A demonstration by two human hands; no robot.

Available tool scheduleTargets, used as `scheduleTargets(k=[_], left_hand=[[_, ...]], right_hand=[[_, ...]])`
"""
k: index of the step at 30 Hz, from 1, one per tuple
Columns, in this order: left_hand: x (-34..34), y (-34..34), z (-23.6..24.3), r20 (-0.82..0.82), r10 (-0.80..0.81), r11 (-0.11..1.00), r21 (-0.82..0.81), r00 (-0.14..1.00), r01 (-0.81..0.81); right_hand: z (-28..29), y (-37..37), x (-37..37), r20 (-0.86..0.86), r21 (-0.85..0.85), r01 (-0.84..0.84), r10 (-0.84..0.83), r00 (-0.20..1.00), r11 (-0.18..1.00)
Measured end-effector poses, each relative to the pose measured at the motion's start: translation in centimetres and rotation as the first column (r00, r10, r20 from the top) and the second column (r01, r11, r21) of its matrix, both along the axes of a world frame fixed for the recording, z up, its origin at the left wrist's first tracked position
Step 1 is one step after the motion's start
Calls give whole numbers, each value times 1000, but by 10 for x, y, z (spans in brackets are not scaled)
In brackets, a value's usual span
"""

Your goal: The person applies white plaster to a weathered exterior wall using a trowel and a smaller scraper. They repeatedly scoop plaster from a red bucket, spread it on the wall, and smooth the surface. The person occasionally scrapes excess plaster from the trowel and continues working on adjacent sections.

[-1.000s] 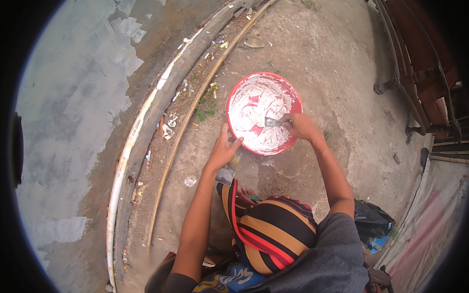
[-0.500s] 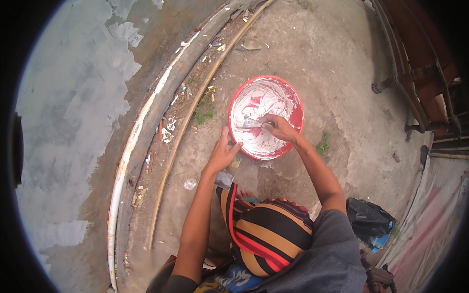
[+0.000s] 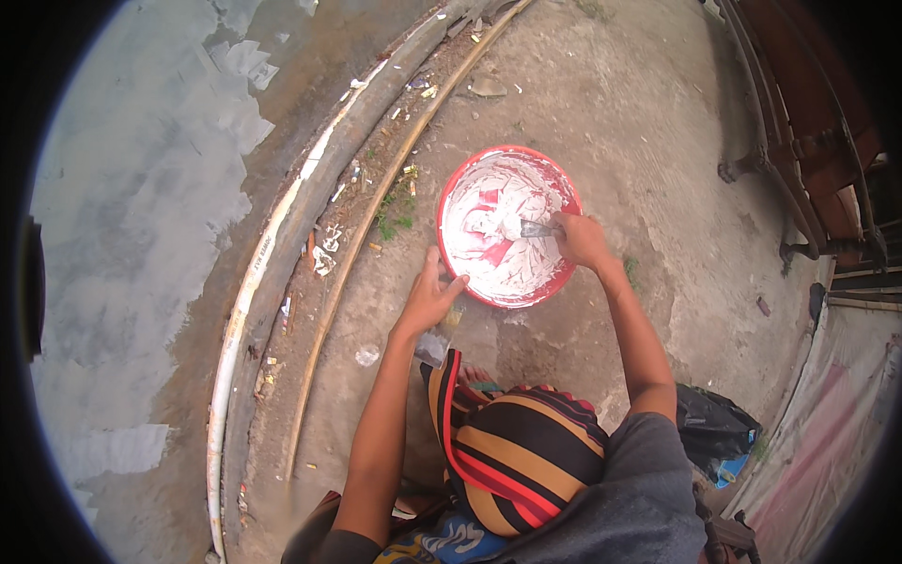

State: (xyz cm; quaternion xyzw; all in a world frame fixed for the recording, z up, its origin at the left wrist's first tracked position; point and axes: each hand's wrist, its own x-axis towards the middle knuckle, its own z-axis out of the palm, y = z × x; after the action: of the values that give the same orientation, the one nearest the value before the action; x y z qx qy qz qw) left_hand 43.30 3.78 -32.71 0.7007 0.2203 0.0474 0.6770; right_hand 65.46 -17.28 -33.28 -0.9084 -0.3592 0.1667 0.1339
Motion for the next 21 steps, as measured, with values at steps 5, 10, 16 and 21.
scheduleTargets(k=[5, 10, 16, 21], left_hand=[[3, 8, 9, -18, -92, 992, -93, 996, 90], [2, 7, 15, -37, -91, 992, -90, 995, 88], [4, 6, 10, 2, -85, 995, -53, 996, 85], [10, 14, 13, -25, -63, 997, -46, 998, 62]], right_hand=[[1, 7, 6, -45, -1, -47, 47, 998, 999], [-8, 20, -2, -196, 127, -63, 88, 977, 990], [-24, 42, -6, -338, 211, -29, 100, 936, 977], [-35, 56, -6, -496, 363, 61, 137, 857, 930]])
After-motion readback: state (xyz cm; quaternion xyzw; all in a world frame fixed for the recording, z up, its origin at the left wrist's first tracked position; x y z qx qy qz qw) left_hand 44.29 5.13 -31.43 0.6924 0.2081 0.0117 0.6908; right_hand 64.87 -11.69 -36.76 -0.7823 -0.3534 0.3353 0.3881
